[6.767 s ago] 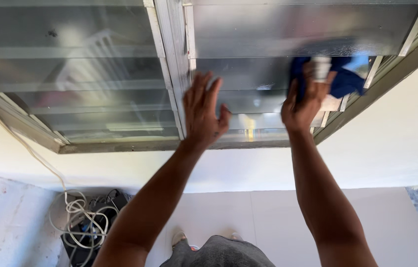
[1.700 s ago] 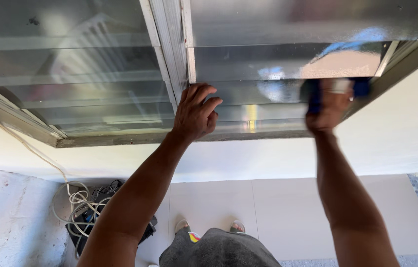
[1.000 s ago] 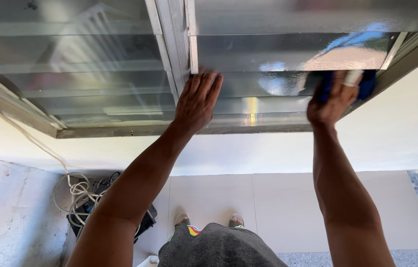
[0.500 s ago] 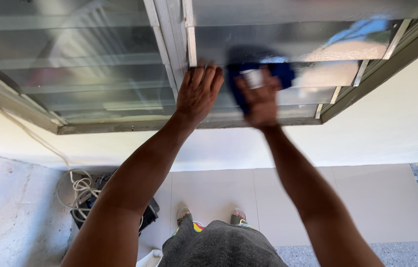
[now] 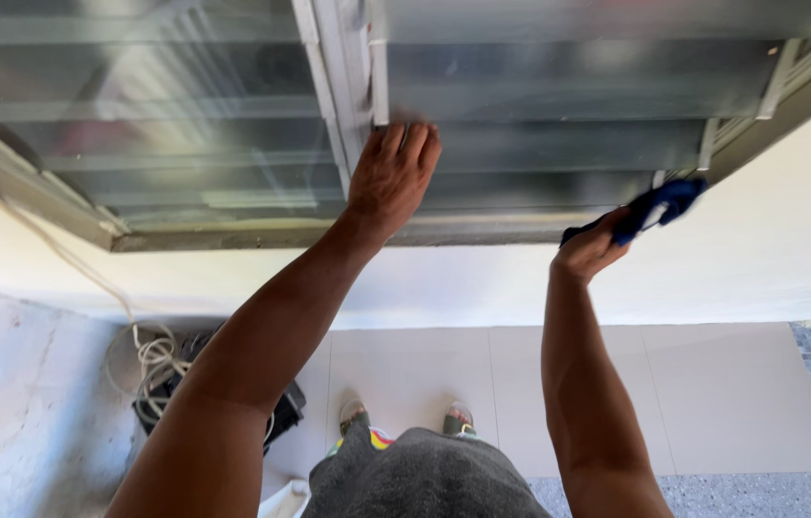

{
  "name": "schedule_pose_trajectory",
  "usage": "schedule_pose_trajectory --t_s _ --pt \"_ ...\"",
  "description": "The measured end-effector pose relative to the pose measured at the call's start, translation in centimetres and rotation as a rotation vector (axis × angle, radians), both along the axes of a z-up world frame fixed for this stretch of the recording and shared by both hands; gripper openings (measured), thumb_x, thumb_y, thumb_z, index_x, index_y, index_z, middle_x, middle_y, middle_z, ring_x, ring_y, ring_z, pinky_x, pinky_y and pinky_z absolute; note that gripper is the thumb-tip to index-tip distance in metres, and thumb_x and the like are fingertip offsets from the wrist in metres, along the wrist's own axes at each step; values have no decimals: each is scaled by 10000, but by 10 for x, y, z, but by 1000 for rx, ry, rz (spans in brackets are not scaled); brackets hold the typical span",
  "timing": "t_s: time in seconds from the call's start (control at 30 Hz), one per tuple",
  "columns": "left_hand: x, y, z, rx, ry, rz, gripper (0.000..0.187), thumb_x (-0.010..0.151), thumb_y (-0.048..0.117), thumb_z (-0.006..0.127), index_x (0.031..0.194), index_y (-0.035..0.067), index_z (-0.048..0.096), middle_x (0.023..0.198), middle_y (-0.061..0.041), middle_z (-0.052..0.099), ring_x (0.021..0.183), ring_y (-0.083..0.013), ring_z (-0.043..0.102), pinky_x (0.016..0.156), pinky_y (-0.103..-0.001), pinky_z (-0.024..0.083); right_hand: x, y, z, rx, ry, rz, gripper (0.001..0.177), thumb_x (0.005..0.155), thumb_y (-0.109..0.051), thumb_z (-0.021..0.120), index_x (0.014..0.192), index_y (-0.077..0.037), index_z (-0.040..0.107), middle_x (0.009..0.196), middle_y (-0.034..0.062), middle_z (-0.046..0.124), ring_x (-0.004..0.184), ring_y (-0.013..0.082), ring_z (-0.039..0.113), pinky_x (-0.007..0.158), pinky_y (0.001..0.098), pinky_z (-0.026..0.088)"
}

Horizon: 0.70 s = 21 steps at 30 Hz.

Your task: The person cleans the glass slats of a jalousie window by hand using a dark blue cloth, wiping both sides of the glass panes.

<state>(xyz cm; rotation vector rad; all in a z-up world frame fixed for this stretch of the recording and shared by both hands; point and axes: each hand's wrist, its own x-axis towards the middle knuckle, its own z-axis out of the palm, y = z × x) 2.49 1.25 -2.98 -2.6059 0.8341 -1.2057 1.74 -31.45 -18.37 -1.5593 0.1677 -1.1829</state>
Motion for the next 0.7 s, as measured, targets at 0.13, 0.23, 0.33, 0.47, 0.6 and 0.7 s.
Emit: schedule_pose_trajectory --t_s 0.13,0.23,0.33,0.47,0.6,0.7 --pt "-7 1 -2 -118 -30 -67 447 886 133 708 1311 52 597 1260 -123 539 1174 -275 536 954 -407 521 21 27 -5 -427 427 -306 679 1077 -410 482 1666 -168 248 1700 195 302 1484 418 224 1184 576 201" --pt "-26 7 -20 -218 -39 -273 416 793 71 691 1204 87 632 1254 -129 562 1174 -290 542 919 -438 504 14 87 -2 -799 553 -229 660 1110 -292 532 1680 -196 214 1713 211 268 1552 484 132 1240 646 123" --pt "-49 10 -50 -284 181 -447 261 821 41 702 1074 72 644 1151 -117 570 1108 -285 538 860 -443 480 -1 141 13 -1040 475 102 734 1017 -218 586 1663 -209 238 1669 216 274 1554 495 97 1238 694 120" --pt "-60 15 -72 -418 390 -362 201 793 17 686 962 87 602 1094 -85 566 1099 -277 554 905 -465 486 -10 175 39 -1266 337 530 712 919 -283 655 1531 -197 301 1631 212 354 1547 460 111 1183 660 137" --pt "-49 20 -73 -373 361 -275 375 752 24 662 1123 19 602 1215 -173 524 1159 -327 543 920 -485 483 3 94 34 -1544 618 507 801 910 -136 505 1646 -345 271 1438 10 598 1611 356 147 1280 605 120" --pt "-49 28 -77 -347 413 -143 522 754 37 647 1268 -18 572 1366 -216 483 1280 -366 514 967 -493 468 25 0 16 -1442 564 65 617 1091 -182 400 1680 -260 234 1554 58 515 1464 230 356 1344 678 128"
